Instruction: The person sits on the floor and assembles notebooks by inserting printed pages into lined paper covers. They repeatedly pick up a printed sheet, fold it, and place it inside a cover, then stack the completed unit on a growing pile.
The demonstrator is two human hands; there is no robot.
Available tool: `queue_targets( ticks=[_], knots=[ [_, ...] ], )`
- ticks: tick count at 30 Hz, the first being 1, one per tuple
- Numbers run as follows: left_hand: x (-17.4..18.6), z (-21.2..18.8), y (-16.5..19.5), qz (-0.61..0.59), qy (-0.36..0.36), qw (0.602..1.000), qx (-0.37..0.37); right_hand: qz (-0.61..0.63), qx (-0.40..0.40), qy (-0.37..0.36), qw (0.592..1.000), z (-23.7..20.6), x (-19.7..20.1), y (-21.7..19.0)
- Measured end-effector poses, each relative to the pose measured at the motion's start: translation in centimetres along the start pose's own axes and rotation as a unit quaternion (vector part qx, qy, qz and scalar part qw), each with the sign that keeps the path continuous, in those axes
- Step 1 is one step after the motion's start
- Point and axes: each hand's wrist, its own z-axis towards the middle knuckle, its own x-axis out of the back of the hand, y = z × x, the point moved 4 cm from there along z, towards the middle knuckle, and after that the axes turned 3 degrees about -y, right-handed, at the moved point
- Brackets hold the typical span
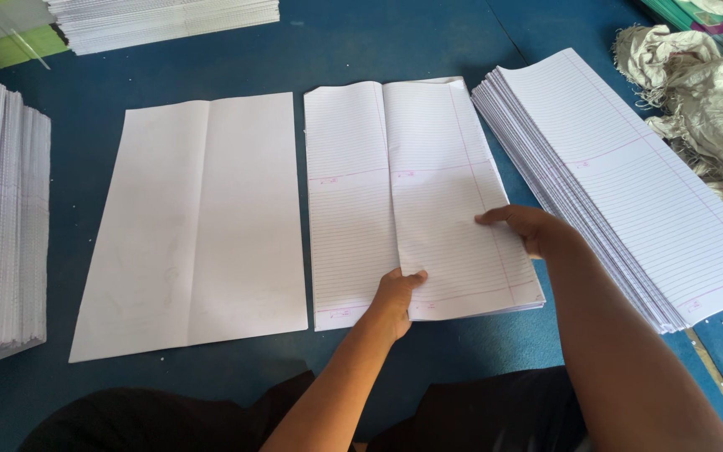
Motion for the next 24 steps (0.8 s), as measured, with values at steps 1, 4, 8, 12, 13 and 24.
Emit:
queue_targets(
  ticks=[1,4,8,12,13,24],
  knots=[
    [0.0,-0.1,-0.1,0.009,0.006,1.000,0.004,0.004,-0.005,-0.004,1.000,0.3,0.0,0.3],
    [0.1,-0.3,-0.1,0.025,0.015,1.000,0.011,-0.019,0.018,-0.020,0.999,1.3,-0.2,1.0],
    [-0.2,-0.8,0.0,0.053,0.019,0.998,0.006,-0.076,0.030,0.002,0.997,1.3,-0.3,1.2],
    [-0.3,-1.0,0.4,0.095,0.035,0.995,-0.009,-0.083,0.081,-0.009,0.993,-0.6,-0.7,-0.2],
    [-0.3,-1.0,0.6,0.091,0.038,0.995,-0.015,-0.087,0.096,-0.009,0.992,-1.3,-0.9,-0.6],
    [4.8,-1.3,3.9,0.102,-0.028,0.990,-0.090,-0.118,0.194,0.014,0.974,-6.2,-3.9,-3.2]
  ],
)
